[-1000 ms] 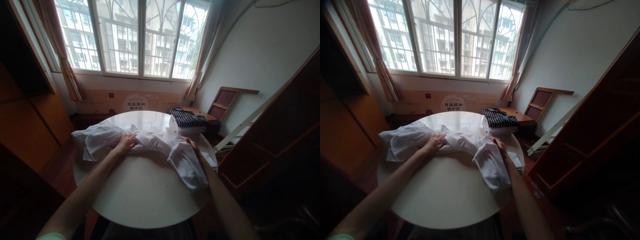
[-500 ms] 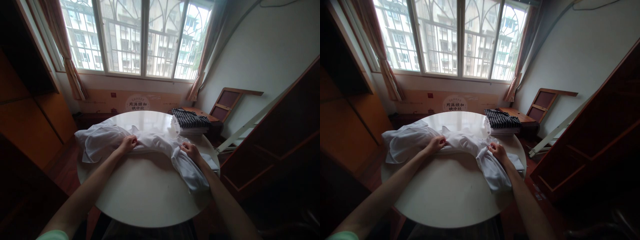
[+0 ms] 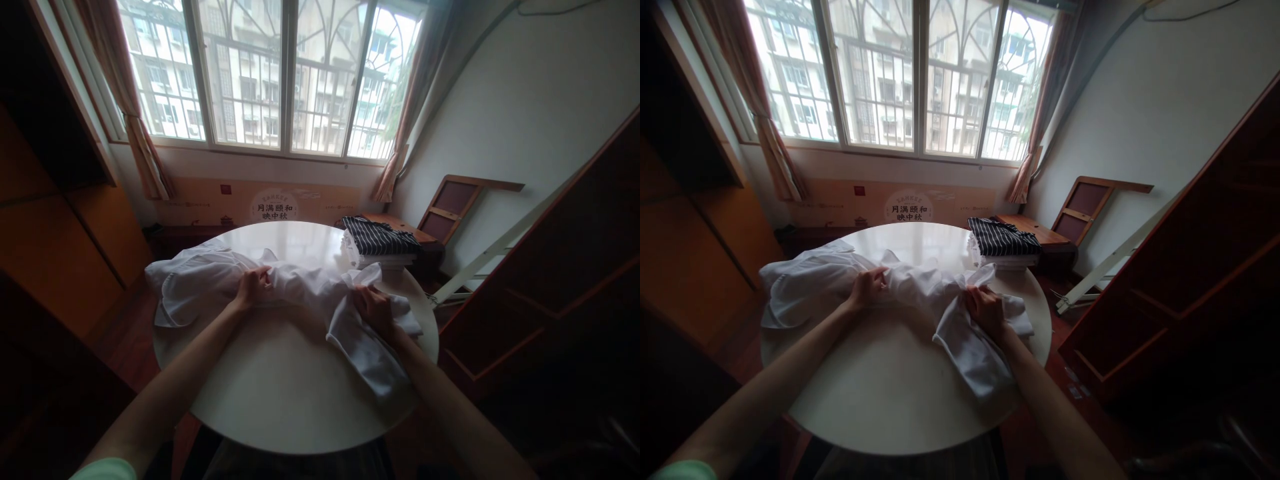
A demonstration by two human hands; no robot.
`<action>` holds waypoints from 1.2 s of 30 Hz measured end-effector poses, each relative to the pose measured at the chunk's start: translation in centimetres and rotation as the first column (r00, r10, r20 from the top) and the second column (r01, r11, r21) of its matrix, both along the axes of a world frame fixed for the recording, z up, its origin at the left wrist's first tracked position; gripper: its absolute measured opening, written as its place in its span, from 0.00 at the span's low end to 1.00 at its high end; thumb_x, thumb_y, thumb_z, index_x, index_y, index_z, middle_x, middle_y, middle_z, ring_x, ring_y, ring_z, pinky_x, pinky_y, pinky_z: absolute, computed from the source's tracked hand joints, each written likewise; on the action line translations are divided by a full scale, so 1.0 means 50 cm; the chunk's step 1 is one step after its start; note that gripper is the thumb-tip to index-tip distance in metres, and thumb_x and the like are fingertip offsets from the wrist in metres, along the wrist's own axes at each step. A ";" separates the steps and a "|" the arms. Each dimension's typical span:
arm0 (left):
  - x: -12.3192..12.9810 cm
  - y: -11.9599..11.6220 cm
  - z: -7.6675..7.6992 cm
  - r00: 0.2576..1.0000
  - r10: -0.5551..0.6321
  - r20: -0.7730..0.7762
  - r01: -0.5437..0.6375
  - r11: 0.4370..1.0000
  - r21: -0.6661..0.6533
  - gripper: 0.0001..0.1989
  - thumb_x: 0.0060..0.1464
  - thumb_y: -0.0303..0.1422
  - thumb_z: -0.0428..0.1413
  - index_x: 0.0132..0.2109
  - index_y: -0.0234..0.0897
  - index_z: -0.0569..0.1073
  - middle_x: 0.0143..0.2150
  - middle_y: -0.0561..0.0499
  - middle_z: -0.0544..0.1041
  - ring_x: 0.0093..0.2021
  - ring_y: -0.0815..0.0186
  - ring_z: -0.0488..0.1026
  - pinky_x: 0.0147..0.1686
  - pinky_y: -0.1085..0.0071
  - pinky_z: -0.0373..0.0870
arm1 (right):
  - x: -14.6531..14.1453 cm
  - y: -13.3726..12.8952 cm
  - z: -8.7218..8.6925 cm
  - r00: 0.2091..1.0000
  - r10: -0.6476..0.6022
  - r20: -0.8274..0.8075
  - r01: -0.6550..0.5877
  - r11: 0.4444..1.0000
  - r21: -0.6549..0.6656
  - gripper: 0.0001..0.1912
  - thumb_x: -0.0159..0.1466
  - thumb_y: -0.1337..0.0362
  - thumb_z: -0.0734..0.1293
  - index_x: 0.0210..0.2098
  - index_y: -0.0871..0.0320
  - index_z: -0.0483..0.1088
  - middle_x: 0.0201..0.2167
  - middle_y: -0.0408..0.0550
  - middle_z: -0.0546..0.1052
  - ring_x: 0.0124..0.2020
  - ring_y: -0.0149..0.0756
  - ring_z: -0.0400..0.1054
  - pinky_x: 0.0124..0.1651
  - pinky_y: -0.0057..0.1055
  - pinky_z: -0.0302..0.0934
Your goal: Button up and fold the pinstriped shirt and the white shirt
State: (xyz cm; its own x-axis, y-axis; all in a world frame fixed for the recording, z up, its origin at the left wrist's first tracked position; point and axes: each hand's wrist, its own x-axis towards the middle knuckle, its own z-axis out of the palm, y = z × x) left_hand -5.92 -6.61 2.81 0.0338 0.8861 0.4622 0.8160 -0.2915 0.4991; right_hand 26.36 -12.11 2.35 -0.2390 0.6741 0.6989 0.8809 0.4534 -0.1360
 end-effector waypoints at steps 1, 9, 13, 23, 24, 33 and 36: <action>0.000 -0.004 0.007 0.998 0.039 0.048 -0.041 0.998 0.042 0.15 0.52 0.29 0.45 0.42 0.35 0.73 0.29 0.48 0.76 0.32 0.62 0.73 0.35 0.69 0.66 | -0.002 0.001 0.000 1.000 -0.002 -0.015 0.002 1.000 0.001 0.15 0.61 0.61 0.55 0.33 0.60 0.71 0.25 0.51 0.73 0.28 0.36 0.65 0.32 0.28 0.54; 0.052 -0.087 0.084 0.942 -0.065 0.329 -0.125 0.842 0.524 0.12 0.56 0.36 0.40 0.34 0.36 0.65 0.53 0.43 0.65 0.51 0.61 0.64 0.46 0.67 0.62 | -0.002 0.017 0.004 0.937 -0.233 -0.261 0.204 0.970 -0.133 0.18 0.62 0.56 0.54 0.31 0.61 0.71 0.22 0.51 0.74 0.22 0.34 0.64 0.25 0.28 0.50; 0.077 -0.109 0.099 0.903 -0.325 0.281 0.237 0.922 0.305 0.14 0.56 0.36 0.39 0.27 0.36 0.62 0.30 0.50 0.70 0.30 0.67 0.66 0.30 0.72 0.62 | 0.003 0.028 0.007 0.854 -0.307 -0.420 0.252 0.951 -0.182 0.18 0.60 0.55 0.55 0.30 0.60 0.71 0.22 0.53 0.74 0.22 0.36 0.64 0.25 0.29 0.52; 0.160 -0.289 0.085 0.383 -0.883 -0.271 0.841 0.455 -0.292 0.11 0.49 0.23 0.47 0.21 0.38 0.62 0.20 0.51 0.66 0.20 0.70 0.59 0.20 0.71 0.53 | 0.039 0.046 0.007 0.747 -0.380 -0.546 0.306 0.925 -0.224 0.20 0.58 0.54 0.52 0.30 0.61 0.67 0.29 0.59 0.74 0.26 0.41 0.65 0.28 0.33 0.56; 0.159 -0.316 0.092 0.348 -0.888 -0.301 0.852 0.434 -0.294 0.12 0.48 0.22 0.47 0.20 0.38 0.63 0.21 0.50 0.68 0.21 0.68 0.61 0.20 0.69 0.53 | 0.043 0.047 0.006 0.728 -0.385 -0.567 0.311 0.923 -0.227 0.20 0.58 0.54 0.52 0.31 0.62 0.67 0.30 0.59 0.74 0.28 0.41 0.65 0.30 0.33 0.56; 0.030 -0.209 0.235 0.582 -0.813 -0.021 0.773 0.561 -0.298 0.12 0.54 0.34 0.48 0.44 0.41 0.71 0.39 0.50 0.76 0.37 0.66 0.72 0.37 0.72 0.66 | 0.059 0.052 0.002 0.684 -0.399 -0.611 0.324 0.916 -0.235 0.19 0.58 0.54 0.53 0.34 0.61 0.66 0.30 0.56 0.73 0.28 0.42 0.65 0.30 0.32 0.53; -0.030 -0.086 0.201 0.918 -0.387 -0.087 0.385 0.922 -0.035 0.10 0.49 0.35 0.52 0.38 0.37 0.73 0.38 0.49 0.76 0.38 0.63 0.71 0.40 0.70 0.66 | 0.064 0.055 -0.001 0.695 -0.360 -0.623 0.309 0.931 -0.193 0.18 0.57 0.54 0.53 0.33 0.60 0.66 0.30 0.56 0.74 0.29 0.41 0.65 0.30 0.33 0.54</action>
